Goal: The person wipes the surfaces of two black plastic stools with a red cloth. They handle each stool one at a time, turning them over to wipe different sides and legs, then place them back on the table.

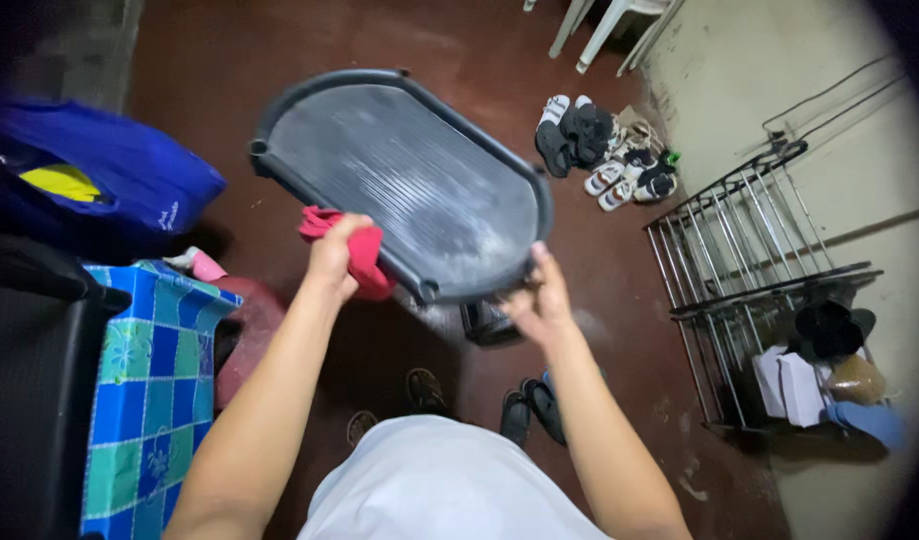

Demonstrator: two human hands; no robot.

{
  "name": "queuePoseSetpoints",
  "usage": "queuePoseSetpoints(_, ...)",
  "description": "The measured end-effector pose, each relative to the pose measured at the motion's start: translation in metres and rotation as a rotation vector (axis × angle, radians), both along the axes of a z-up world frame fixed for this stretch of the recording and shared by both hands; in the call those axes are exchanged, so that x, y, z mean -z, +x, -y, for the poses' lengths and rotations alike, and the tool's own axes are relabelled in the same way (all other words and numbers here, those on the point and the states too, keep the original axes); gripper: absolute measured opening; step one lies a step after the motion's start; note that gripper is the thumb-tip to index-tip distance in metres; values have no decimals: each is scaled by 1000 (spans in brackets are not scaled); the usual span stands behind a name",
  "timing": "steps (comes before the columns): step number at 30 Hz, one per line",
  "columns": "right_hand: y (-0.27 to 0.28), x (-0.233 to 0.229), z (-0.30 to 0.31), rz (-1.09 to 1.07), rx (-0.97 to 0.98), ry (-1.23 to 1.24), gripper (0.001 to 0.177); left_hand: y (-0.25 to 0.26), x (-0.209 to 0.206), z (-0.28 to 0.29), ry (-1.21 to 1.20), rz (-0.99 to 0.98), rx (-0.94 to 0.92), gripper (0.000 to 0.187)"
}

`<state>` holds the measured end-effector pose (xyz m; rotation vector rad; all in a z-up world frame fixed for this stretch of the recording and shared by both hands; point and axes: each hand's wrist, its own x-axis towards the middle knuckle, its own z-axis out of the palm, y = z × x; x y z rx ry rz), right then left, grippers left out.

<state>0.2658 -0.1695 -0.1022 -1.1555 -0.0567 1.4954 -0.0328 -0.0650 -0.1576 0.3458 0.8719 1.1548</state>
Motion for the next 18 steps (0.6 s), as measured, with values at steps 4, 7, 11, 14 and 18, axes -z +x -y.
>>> queuePoseSetpoints(4, 27, 74, -20, -141, 76, 39, 36, -5, -25, 13, 67, -252, 271, 32)
queuePoseSetpoints(7, 45, 87, -20, 79, 223, 253, 33, -41, -58, 13, 244, -992, 659, 49)
queuePoseSetpoints(11, 53, 51, -11, 254, 100, 431, 43, -72, -118, 8, 329, -852, 521, 47)
queuePoseSetpoints(14, 29, 17, -19, 374, 73, 431, 40, -45, -160, 6, 224, -640, 347, 48)
queuePoseSetpoints(18, -14, -11, -22, 306, 26, 489, 36, 29, -181, 35, 687, -954, 527, 59)
